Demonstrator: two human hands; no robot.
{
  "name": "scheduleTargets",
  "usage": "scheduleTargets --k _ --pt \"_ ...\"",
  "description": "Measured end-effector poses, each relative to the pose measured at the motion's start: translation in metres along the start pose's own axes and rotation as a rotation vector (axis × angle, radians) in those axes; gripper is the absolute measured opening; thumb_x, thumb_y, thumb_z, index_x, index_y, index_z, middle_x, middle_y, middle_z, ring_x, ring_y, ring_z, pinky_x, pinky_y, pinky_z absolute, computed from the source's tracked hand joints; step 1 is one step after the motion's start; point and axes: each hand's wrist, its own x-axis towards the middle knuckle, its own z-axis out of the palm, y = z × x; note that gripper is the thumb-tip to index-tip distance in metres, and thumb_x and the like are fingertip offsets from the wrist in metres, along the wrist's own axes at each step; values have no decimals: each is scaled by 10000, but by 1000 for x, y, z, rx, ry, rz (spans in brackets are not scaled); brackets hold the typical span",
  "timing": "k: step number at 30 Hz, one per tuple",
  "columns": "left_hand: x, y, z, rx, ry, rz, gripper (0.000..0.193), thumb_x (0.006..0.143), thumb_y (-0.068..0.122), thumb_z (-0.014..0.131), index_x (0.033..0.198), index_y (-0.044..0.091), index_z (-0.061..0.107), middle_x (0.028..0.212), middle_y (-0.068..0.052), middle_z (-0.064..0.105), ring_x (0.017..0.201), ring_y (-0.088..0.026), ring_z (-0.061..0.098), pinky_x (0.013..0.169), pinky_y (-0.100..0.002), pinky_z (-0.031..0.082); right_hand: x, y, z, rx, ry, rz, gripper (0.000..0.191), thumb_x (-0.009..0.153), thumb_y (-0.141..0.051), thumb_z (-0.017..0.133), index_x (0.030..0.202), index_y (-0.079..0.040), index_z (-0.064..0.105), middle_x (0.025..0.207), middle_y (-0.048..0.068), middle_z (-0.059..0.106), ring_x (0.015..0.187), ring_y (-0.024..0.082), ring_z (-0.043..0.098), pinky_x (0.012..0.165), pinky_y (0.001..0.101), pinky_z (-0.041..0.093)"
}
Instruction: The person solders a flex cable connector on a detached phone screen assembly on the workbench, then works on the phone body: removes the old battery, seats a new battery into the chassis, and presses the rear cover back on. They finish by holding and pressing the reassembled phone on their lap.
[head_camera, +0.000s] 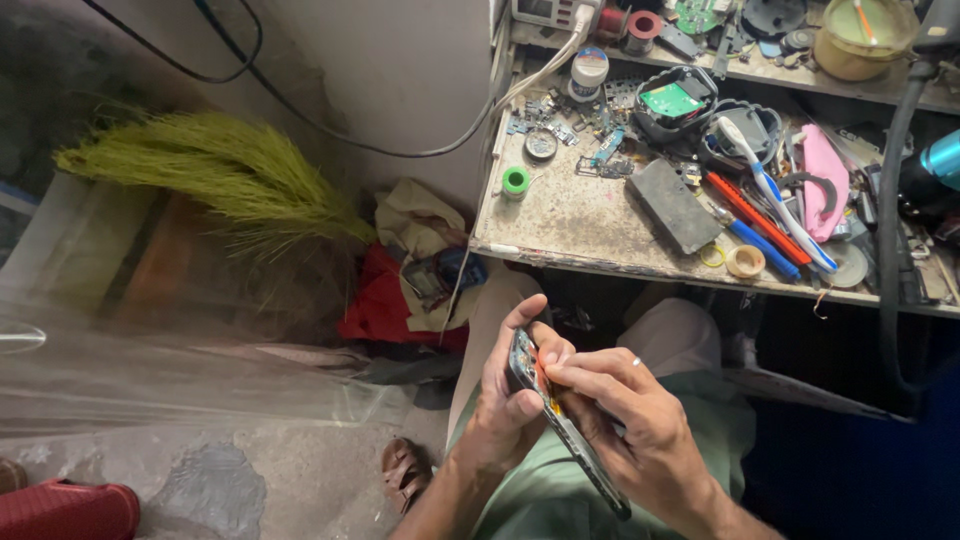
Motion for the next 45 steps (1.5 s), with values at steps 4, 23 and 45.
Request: scheduleTargets --k 4,23,45 --pt "-1 1 1 15 -24 -15 1086 802 338 940 1584 42 247 1113 -39 479 1138 -183 504 1086 -348 421 -5 3 0 31 16 117 354 843 -17 771 1182 -38 671 1079 91 687 888 169 730 777 276 598" --pt "-1 2 3 46 -9 -18 1090 813 411 920 1579 47 235 1137 -47 477 1362 -282 479 1284 -502 336 3 -1 -11 12 -108 14 328 905 -22 677 1233 -30 669 1080 100 739 1002 227 743 865 307 574" --pt "1 -9 -9 48 39 -168 1060 817 268 926 1588 -14 255 1097 -43 491 1190 -224 544 1099 -396 443 -11 42 -10 259 -101 412 202 859 -78 792 1044 3 793 846 19 780 749 39 652 645 212 551"
